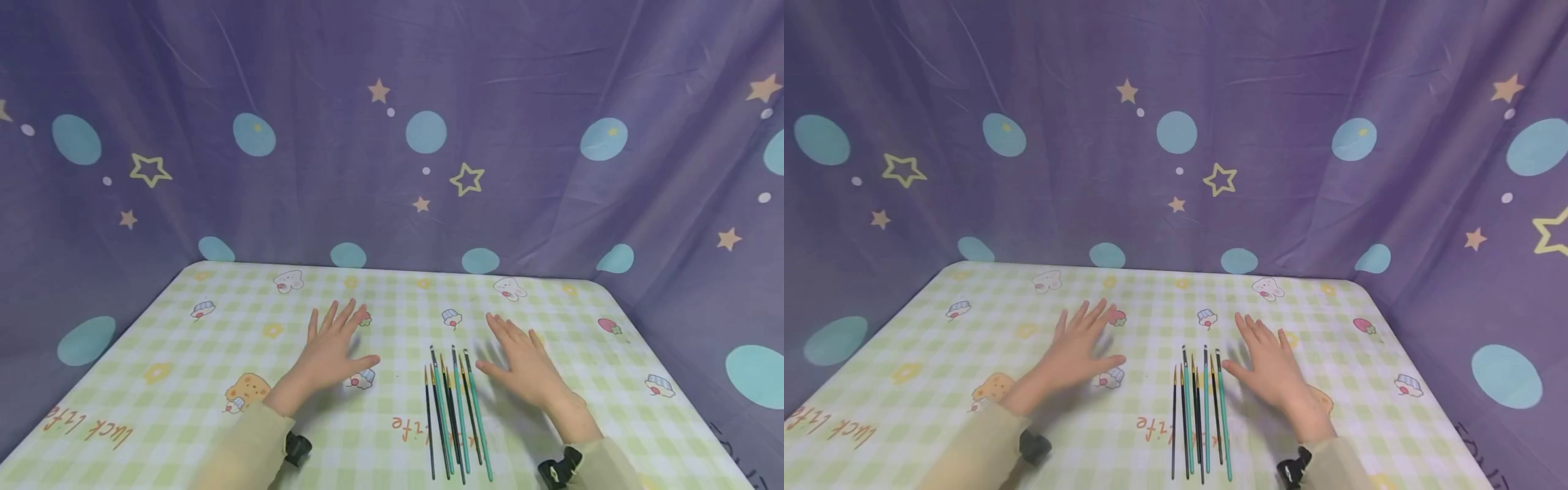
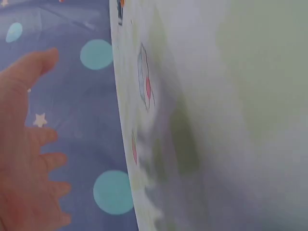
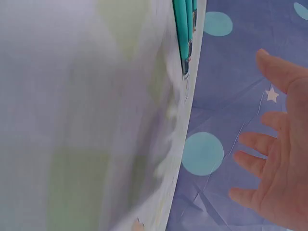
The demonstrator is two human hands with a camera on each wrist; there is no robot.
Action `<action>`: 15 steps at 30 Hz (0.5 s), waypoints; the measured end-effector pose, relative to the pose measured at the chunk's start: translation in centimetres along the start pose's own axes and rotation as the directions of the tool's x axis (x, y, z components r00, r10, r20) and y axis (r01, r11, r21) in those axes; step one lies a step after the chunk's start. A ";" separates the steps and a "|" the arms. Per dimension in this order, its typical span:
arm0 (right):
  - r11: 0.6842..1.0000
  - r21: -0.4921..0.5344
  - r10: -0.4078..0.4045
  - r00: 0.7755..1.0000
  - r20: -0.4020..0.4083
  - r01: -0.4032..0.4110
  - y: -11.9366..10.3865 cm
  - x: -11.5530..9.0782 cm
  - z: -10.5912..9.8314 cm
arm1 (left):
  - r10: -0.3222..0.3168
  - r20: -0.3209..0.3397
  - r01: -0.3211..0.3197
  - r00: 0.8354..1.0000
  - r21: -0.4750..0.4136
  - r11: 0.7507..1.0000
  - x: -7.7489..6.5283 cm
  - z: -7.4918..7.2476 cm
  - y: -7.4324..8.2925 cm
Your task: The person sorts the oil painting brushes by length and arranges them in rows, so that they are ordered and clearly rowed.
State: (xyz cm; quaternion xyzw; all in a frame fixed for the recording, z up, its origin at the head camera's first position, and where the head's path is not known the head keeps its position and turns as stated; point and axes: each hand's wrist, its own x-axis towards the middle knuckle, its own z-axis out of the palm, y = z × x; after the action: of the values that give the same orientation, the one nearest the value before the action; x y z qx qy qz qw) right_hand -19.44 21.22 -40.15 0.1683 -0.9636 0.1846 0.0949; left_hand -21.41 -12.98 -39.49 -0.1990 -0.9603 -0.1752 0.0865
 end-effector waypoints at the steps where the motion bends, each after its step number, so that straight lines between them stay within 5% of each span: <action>1: 1.000 0.009 -0.001 1.000 -0.003 0.001 -0.1 0.0 0.1 | 0.003 -0.003 -0.003 1.000 -0.015 1.000 0.0 0.1 0.2; 15: 0.984 0.160 0.073 0.994 0.078 -0.085 -1.5 -0.2 0.9 | -0.017 -0.041 0.012 0.999 -0.127 0.992 0.1 2.0 3.5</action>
State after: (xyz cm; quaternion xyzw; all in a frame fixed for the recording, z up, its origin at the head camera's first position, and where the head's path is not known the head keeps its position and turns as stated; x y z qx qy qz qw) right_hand -18.85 19.58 -40.52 0.1437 -0.9540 0.2602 0.0388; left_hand -20.30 -9.21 -40.26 -0.1934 -0.9466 -0.2407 0.0924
